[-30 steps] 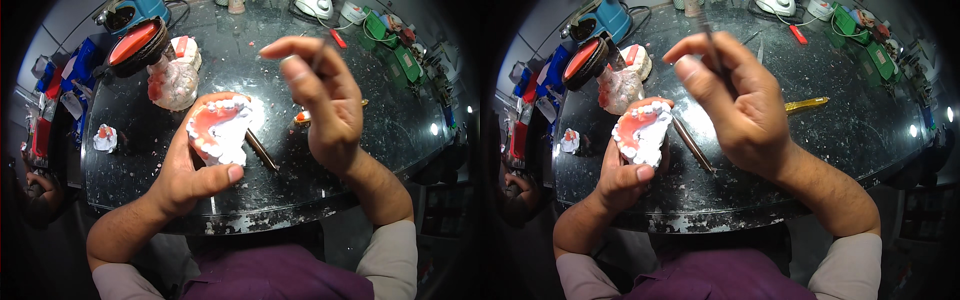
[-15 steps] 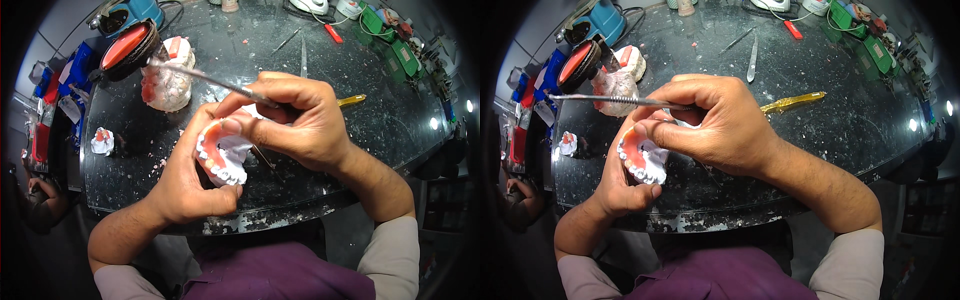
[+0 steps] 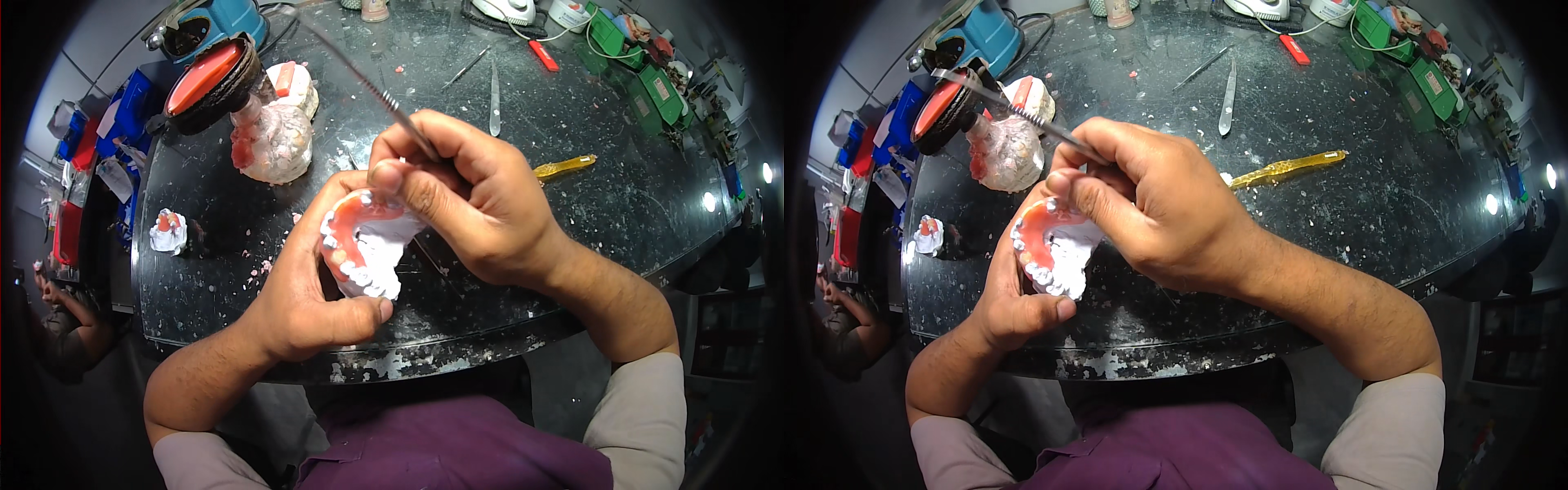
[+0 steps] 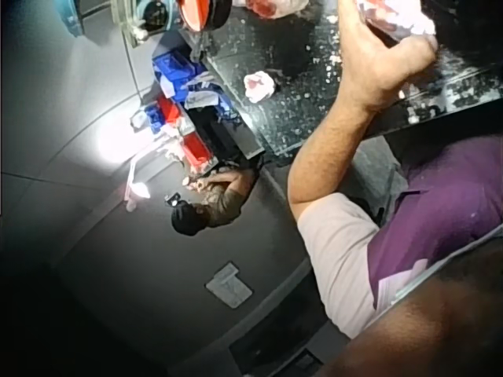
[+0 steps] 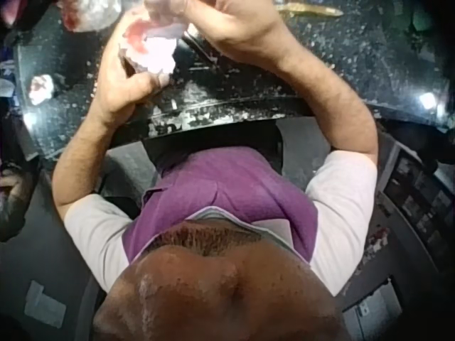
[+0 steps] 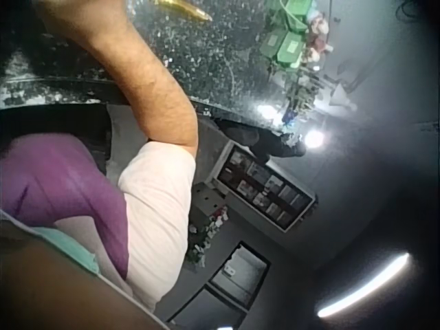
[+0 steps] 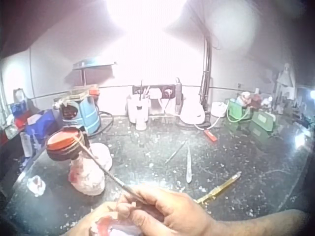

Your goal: The person uses a metal carving tool to shape and refine the pink wax on a white dental prosthetic model held in one hand, while other models and tools rest on the dark workbench.

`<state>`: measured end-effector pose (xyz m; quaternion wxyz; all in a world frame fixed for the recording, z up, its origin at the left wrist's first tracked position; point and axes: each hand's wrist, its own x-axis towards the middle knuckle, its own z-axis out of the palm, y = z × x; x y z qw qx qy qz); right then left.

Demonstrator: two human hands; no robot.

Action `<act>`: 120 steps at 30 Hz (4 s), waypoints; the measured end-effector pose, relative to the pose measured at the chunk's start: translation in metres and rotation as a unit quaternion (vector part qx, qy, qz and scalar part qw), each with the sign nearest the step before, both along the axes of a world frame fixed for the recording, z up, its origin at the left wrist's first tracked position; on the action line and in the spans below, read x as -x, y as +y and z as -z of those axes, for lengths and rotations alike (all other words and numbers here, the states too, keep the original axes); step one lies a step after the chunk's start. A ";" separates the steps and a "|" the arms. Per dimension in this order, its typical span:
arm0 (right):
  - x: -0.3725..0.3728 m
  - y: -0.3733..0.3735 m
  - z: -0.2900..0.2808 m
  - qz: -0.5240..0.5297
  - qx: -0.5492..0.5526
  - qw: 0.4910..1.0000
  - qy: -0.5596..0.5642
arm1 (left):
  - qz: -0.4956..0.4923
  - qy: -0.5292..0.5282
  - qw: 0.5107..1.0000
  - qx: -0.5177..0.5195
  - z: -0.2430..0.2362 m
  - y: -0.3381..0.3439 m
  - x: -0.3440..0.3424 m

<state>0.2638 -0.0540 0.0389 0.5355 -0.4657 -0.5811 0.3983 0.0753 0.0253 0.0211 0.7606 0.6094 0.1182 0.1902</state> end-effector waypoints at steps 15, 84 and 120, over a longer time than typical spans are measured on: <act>-0.010 0.014 -0.001 0.199 -0.097 0.975 0.001 | -0.068 -0.027 0.975 0.208 0.008 0.002 0.000; -0.001 0.000 -0.004 0.015 -0.264 0.958 -0.114 | -0.070 0.042 0.943 0.324 -0.014 -0.003 -0.006; 0.000 0.001 0.000 -0.006 -0.231 0.971 -0.059 | -0.081 0.040 0.932 0.351 -0.016 -0.005 -0.007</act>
